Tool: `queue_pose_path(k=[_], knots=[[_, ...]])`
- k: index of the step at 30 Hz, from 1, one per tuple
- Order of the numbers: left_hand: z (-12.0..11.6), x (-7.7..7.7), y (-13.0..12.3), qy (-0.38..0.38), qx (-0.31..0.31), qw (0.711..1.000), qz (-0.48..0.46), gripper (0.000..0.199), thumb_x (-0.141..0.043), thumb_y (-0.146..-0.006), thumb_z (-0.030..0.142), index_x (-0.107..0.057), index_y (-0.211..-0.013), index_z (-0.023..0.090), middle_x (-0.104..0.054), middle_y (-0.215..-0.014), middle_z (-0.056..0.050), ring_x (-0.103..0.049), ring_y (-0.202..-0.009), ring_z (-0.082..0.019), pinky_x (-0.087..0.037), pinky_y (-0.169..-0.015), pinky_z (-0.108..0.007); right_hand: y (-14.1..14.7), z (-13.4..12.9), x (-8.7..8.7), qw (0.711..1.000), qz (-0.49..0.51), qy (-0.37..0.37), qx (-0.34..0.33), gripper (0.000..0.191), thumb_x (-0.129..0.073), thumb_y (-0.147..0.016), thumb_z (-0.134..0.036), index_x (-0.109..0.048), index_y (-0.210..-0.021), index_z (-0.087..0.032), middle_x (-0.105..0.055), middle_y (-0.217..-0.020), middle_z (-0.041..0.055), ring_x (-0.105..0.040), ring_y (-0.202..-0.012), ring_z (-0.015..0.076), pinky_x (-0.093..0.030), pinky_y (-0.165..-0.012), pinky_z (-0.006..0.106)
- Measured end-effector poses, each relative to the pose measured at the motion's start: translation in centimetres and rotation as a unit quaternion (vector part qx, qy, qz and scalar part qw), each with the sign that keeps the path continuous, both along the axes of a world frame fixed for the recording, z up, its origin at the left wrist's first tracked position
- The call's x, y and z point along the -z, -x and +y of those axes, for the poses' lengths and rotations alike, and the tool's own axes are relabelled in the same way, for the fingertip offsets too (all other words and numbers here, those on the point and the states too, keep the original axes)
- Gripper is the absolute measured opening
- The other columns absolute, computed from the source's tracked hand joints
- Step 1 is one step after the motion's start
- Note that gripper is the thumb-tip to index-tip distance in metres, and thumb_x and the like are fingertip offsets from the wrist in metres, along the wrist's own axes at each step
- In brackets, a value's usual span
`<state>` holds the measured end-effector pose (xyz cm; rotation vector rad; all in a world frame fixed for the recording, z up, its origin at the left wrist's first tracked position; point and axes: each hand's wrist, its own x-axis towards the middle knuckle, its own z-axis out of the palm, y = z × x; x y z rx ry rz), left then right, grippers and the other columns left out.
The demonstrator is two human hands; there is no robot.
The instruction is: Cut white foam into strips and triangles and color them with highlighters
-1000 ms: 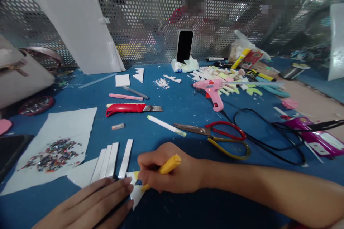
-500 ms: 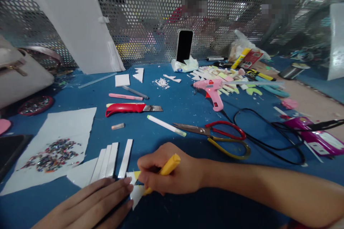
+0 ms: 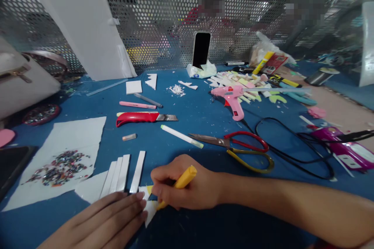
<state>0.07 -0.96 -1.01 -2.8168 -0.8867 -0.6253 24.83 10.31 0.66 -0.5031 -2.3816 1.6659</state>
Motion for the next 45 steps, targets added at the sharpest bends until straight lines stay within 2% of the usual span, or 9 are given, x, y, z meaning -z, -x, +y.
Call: queue_pose_path(k=[6, 11, 13, 21, 27, 30, 34, 39, 45], knots=[[-0.3, 0.9, -0.8, -0.003, -0.037, 0.999, -0.022, 0.031, -0.043, -0.109, 0.023, -0.067, -0.128, 0.021, -0.071, -0.116, 0.002, -0.057, -0.122, -0.012, -0.014, -0.127, -0.031, 0.0, -0.1, 0.2, 1.000, 0.015, -0.020, 0.006, 0.038, -0.047, -0.102, -0.040, -0.053, -0.074, -0.016, -0.056, -0.053, -0.0027, -0.053, -0.047, 0.0079, -0.038, -0.047, 0.015], [-0.6, 0.6, -0.9, -0.009, -0.030, 0.999, -0.002, 0.033, -0.041, -0.110, 0.034, -0.065, -0.131, 0.040, -0.070, -0.114, 0.002, -0.058, -0.121, -0.017, -0.031, -0.121, -0.040, -0.2, -0.1, 0.4, 1.000, 0.017, -0.001, 0.003, 0.037, -0.048, -0.102, -0.042, -0.055, -0.077, -0.016, -0.056, -0.055, -0.0026, -0.053, -0.046, 0.0077, -0.038, -0.047, 0.014], [-0.6, 0.4, -0.8, -0.015, -0.027, 1.000, 0.000, 0.033, -0.043, -0.109, 0.034, -0.062, -0.134, 0.042, -0.070, -0.116, 0.002, -0.057, -0.123, -0.017, -0.029, -0.122, -0.040, -0.2, -0.1, 0.3, 1.000, 0.017, 0.000, 0.002, 0.038, -0.047, -0.103, -0.043, -0.054, -0.076, -0.016, -0.056, -0.055, -0.0025, -0.053, -0.047, 0.0079, -0.038, -0.047, 0.014], [-0.1, -0.9, -0.2, -0.037, -0.004, 0.998, 0.056, 0.037, -0.037, -0.111, 0.028, -0.067, -0.131, 0.031, -0.070, -0.123, 0.002, -0.058, -0.126, -0.016, -0.013, -0.126, -0.036, -0.2, -0.2, 0.2, 0.999, 0.022, 0.033, 0.027, 0.038, -0.050, -0.102, -0.045, -0.055, -0.079, -0.015, -0.059, -0.060, -0.0010, -0.055, -0.053, 0.0095, -0.042, -0.052, 0.017], [-0.4, -0.7, 0.0, -0.043, -0.005, 0.997, 0.060, 0.038, -0.033, -0.112, 0.032, -0.066, -0.131, 0.032, -0.070, -0.124, 0.003, -0.059, -0.125, -0.015, -0.012, -0.126, -0.036, -0.2, -0.3, 0.2, 0.999, 0.015, 0.036, 0.004, 0.041, -0.048, -0.102, -0.046, -0.053, -0.074, -0.016, -0.058, -0.057, -0.0014, -0.054, -0.049, 0.0091, -0.040, -0.049, 0.017], [-0.6, -0.4, 0.0, -0.040, -0.014, 0.998, 0.049, 0.039, -0.032, -0.112, 0.030, -0.067, -0.130, 0.032, -0.070, -0.123, 0.002, -0.058, -0.126, -0.014, -0.012, -0.127, -0.036, -0.1, -0.3, 0.1, 0.999, 0.010, 0.008, 0.031, 0.038, -0.048, -0.102, -0.043, -0.054, -0.077, -0.016, -0.060, -0.060, -0.0006, -0.054, -0.053, 0.0098, -0.041, -0.052, 0.018], [-0.4, -0.4, -0.2, -0.037, -0.013, 0.998, 0.045, 0.038, -0.034, -0.112, 0.027, -0.066, -0.131, 0.031, -0.069, -0.124, 0.002, -0.058, -0.127, -0.014, -0.013, -0.126, -0.037, -0.2, -0.3, 0.2, 1.000, 0.021, 0.004, 0.005, 0.039, -0.046, -0.102, -0.043, -0.052, -0.074, -0.016, -0.058, -0.057, -0.0014, -0.053, -0.049, 0.0089, -0.039, -0.048, 0.017], [-0.1, -0.6, -0.3, -0.036, -0.012, 0.998, 0.051, 0.039, -0.034, -0.112, 0.025, -0.066, -0.131, 0.031, -0.070, -0.124, 0.003, -0.058, -0.126, -0.014, -0.013, -0.126, -0.036, -0.2, -0.3, 0.3, 0.999, 0.026, -0.015, 0.016, 0.038, -0.049, -0.102, -0.041, -0.051, -0.073, -0.016, -0.056, -0.057, -0.0019, -0.052, -0.050, 0.0084, -0.038, -0.049, 0.016], [-0.4, -0.7, -0.3, -0.028, -0.020, 0.999, 0.040, 0.039, -0.034, -0.112, 0.024, -0.068, -0.130, 0.032, -0.069, -0.124, 0.003, -0.056, -0.128, -0.014, -0.013, -0.126, -0.036, -0.2, -0.2, 0.2, 0.999, 0.016, 0.014, 0.027, 0.037, -0.049, -0.102, -0.043, -0.051, -0.076, -0.016, -0.057, -0.059, -0.0013, -0.053, -0.051, 0.0087, -0.040, -0.050, 0.016]])
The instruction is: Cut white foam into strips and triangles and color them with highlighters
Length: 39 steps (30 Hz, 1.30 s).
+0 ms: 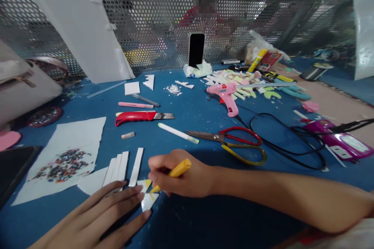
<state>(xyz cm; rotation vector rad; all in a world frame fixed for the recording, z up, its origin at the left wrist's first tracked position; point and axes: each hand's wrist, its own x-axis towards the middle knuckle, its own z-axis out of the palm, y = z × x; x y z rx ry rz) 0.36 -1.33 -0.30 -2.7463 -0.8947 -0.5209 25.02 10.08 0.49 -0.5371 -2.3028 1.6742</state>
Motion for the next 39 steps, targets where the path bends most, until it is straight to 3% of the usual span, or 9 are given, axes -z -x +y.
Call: queue_pose_path(k=[7, 39], knots=[[0.18, 0.08, 0.12, 0.000, 0.023, 1.000, 0.019, 0.040, -0.033, -0.111, 0.027, -0.067, -0.131, 0.032, -0.070, -0.124, 0.002, -0.056, -0.128, -0.017, -0.009, -0.127, -0.038, 0.01, 0.00, 0.05, 1.000, 0.006, 0.010, 0.000, 0.037, -0.048, -0.102, -0.040, -0.051, -0.075, -0.016, -0.057, -0.058, -0.0008, -0.053, -0.050, 0.0081, -0.038, -0.049, 0.015], [0.18, 0.35, -0.04, 0.016, 0.002, 1.000, -0.008, 0.039, -0.034, -0.111, 0.027, -0.069, -0.129, 0.032, -0.070, -0.122, 0.002, -0.054, -0.129, -0.017, -0.012, -0.126, -0.038, 0.02, 0.01, 0.11, 1.000, 0.005, 0.029, 0.005, 0.040, -0.050, -0.102, -0.044, -0.053, -0.074, -0.015, -0.055, -0.056, -0.0019, -0.051, -0.048, 0.0075, -0.038, -0.047, 0.015]])
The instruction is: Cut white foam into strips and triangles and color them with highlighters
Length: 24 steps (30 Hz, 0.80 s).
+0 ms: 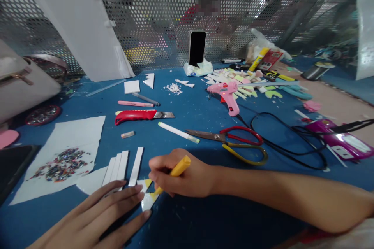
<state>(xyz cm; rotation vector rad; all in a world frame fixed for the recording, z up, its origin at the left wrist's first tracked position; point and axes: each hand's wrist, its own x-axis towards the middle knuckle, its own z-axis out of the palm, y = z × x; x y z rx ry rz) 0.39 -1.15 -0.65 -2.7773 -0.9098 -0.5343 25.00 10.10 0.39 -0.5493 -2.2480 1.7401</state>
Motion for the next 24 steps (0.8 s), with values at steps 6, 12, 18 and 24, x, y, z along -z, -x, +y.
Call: queue_pose_path(k=[6, 12, 18, 24], knots=[[-0.3, 0.5, 0.0, 0.003, -0.001, 1.000, -0.016, 0.039, -0.034, -0.111, 0.027, -0.069, -0.127, 0.031, -0.069, -0.123, 0.001, -0.052, -0.131, -0.016, -0.011, -0.127, -0.036, 0.0, 0.0, -0.1, 1.000, 0.002, -0.006, 0.003, 0.040, -0.049, -0.102, -0.042, -0.053, -0.074, -0.015, -0.056, -0.056, -0.0009, -0.052, -0.050, 0.0080, -0.038, -0.048, 0.015], [-0.2, 0.3, -0.1, 0.001, -0.006, 1.000, -0.012, 0.038, -0.035, -0.111, 0.025, -0.068, -0.128, 0.031, -0.069, -0.122, 0.002, -0.054, -0.131, -0.015, -0.013, -0.126, -0.037, 0.0, 0.1, 0.1, 1.000, 0.004, 0.000, 0.007, 0.041, -0.048, -0.102, -0.044, -0.054, -0.074, -0.015, -0.056, -0.056, -0.0004, -0.052, -0.049, 0.0085, -0.038, -0.048, 0.016], [-0.2, 0.1, 0.0, 0.001, -0.003, 1.000, -0.013, 0.036, -0.037, -0.111, 0.028, -0.067, -0.130, 0.030, -0.068, -0.124, 0.001, -0.053, -0.132, -0.016, -0.013, -0.126, -0.038, -0.1, 0.1, 0.1, 1.000, 0.001, -0.002, 0.004, 0.043, -0.047, -0.103, -0.046, -0.056, -0.075, -0.015, -0.056, -0.056, -0.0011, -0.052, -0.049, 0.0082, -0.038, -0.048, 0.016], [0.0, -0.6, 0.4, -0.003, 0.011, 1.000, 0.022, 0.040, -0.031, -0.112, 0.029, -0.065, -0.133, 0.031, -0.069, -0.125, 0.001, -0.056, -0.130, -0.016, -0.011, -0.126, -0.037, -0.1, 0.1, 0.0, 1.000, -0.001, 0.009, -0.002, 0.043, -0.049, -0.103, -0.046, -0.052, -0.072, -0.015, -0.055, -0.055, -0.0015, -0.051, -0.047, 0.0076, -0.038, -0.046, 0.015]])
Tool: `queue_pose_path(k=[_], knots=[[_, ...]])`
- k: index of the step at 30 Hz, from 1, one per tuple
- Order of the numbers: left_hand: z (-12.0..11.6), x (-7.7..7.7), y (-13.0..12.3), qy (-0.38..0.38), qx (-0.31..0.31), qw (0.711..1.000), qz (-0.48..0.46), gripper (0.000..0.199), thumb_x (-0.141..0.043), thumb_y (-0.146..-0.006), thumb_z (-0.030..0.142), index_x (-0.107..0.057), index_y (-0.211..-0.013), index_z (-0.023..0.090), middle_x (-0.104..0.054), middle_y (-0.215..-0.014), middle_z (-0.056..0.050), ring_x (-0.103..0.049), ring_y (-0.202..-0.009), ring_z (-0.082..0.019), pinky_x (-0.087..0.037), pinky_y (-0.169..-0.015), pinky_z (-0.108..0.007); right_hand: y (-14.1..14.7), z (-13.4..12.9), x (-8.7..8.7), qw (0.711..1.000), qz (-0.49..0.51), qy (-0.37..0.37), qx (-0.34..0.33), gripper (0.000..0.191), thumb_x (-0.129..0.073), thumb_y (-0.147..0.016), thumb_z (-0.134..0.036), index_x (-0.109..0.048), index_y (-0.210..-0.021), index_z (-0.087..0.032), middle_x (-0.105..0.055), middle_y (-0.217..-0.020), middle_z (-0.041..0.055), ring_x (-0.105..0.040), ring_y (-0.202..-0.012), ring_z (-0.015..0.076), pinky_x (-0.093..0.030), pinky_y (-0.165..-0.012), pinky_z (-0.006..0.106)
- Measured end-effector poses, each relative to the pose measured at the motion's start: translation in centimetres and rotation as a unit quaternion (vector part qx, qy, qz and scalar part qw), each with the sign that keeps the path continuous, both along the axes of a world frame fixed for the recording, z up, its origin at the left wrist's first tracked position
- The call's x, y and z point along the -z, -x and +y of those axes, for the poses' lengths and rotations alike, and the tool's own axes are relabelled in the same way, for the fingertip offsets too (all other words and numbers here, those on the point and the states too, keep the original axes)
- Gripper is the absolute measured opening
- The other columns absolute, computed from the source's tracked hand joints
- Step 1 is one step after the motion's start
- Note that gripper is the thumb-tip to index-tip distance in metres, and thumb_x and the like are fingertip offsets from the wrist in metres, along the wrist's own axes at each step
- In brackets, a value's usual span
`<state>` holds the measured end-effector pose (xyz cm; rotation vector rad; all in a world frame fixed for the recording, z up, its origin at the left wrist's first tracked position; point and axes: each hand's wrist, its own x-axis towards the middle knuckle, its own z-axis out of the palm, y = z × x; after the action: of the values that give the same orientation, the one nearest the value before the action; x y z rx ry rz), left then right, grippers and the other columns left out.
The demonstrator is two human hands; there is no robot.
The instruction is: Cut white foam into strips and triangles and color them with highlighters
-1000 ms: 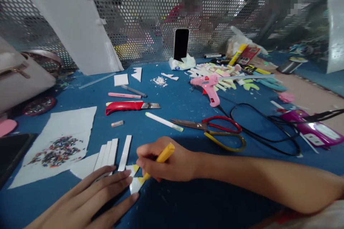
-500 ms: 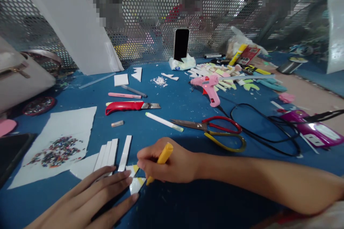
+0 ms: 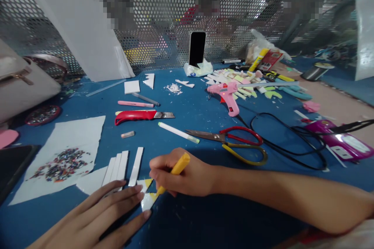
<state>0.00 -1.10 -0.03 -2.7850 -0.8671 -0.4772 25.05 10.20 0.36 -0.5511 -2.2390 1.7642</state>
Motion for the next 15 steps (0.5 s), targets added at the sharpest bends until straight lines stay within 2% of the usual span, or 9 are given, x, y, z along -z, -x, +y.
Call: queue_pose_path(k=[11, 15], knots=[[-0.09, 0.21, -0.05, 0.003, -0.003, 1.000, -0.003, 0.041, -0.031, -0.111, 0.027, -0.066, -0.133, 0.031, -0.069, -0.125, 0.002, -0.055, -0.130, -0.017, -0.011, -0.127, -0.038, -0.05, 0.02, 0.08, 1.000, -0.003, -0.002, -0.006, 0.046, -0.049, -0.103, -0.046, -0.050, -0.069, -0.015, -0.054, -0.053, -0.0022, -0.048, -0.045, 0.0065, -0.036, -0.045, 0.015], [-0.01, 0.19, -0.05, 0.004, 0.007, 1.000, 0.005, 0.041, -0.030, -0.112, 0.029, -0.064, -0.136, 0.031, -0.069, -0.127, 0.001, -0.056, -0.130, -0.017, -0.010, -0.127, -0.039, -0.02, -0.04, 0.04, 1.000, 0.002, -0.003, 0.012, 0.042, -0.050, -0.103, -0.045, -0.052, -0.073, -0.015, -0.056, -0.056, -0.0015, -0.051, -0.049, 0.0071, -0.039, -0.049, 0.015]])
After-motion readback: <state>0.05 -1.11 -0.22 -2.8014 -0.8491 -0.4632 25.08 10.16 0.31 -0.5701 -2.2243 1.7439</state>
